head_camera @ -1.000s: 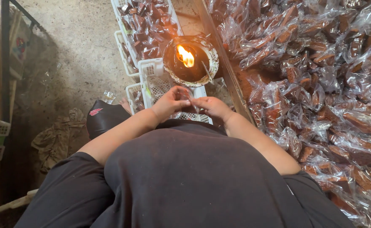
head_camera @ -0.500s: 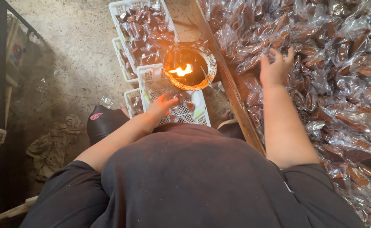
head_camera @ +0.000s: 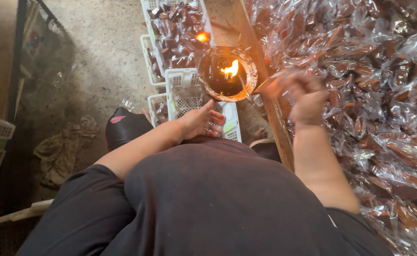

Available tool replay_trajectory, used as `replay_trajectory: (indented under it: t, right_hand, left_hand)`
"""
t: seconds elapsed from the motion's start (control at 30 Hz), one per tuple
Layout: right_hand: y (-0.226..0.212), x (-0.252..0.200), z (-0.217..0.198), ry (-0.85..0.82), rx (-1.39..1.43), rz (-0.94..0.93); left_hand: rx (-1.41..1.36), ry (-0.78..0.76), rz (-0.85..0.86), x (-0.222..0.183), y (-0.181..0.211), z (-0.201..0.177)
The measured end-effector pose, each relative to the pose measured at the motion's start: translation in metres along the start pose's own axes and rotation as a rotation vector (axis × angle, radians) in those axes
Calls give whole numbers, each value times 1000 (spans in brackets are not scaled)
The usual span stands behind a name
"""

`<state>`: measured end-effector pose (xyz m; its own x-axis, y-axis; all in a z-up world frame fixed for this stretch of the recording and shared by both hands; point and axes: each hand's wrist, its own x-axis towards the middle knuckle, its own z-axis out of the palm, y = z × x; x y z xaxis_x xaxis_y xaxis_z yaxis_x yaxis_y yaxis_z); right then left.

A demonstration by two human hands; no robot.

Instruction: Sealing individual plastic bags containing baked goods by passing the open ends over a flame.

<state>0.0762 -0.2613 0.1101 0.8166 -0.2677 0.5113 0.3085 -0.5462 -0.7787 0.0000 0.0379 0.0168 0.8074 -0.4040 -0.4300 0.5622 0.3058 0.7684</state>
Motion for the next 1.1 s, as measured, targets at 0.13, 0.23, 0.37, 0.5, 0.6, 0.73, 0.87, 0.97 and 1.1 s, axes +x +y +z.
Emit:
replay_trajectory:
  t: [0.13,0.23,0.37,0.5,0.6,0.73,0.87,0.97,1.1]
  right_hand:
    - [-41,-59,22,-629,352,31]
    - [-24,-73,31,-705,241,-9]
    - [18,-76,37,-502,216,-156]
    - [12,-101,37,-742,-54,6]
    - [-13,-109,40,-822,156,129]
    - [-4,-108,36,-856,146,183]
    - [-16,-92,25,-581,273,138]
    - [8,-84,27,-695,97,27]
    - [14,-98,45,-822,283,234]
  left_hand:
    - [-243,-231,-226,6,-9,-1]
    - [-376,-120,-122,2,-12,7]
    - [-420,-59,165,-11,0,13]
    - [-329,-109,155,12,-24,-7]
    - [-290,-95,158,0,-16,0]
    - [-266,-7,131,-3,-14,8]
    - [-174,122,260,24,-36,-7]
    - [-137,107,329,29,-33,-8]
    - [-103,29,367,10,-19,12]
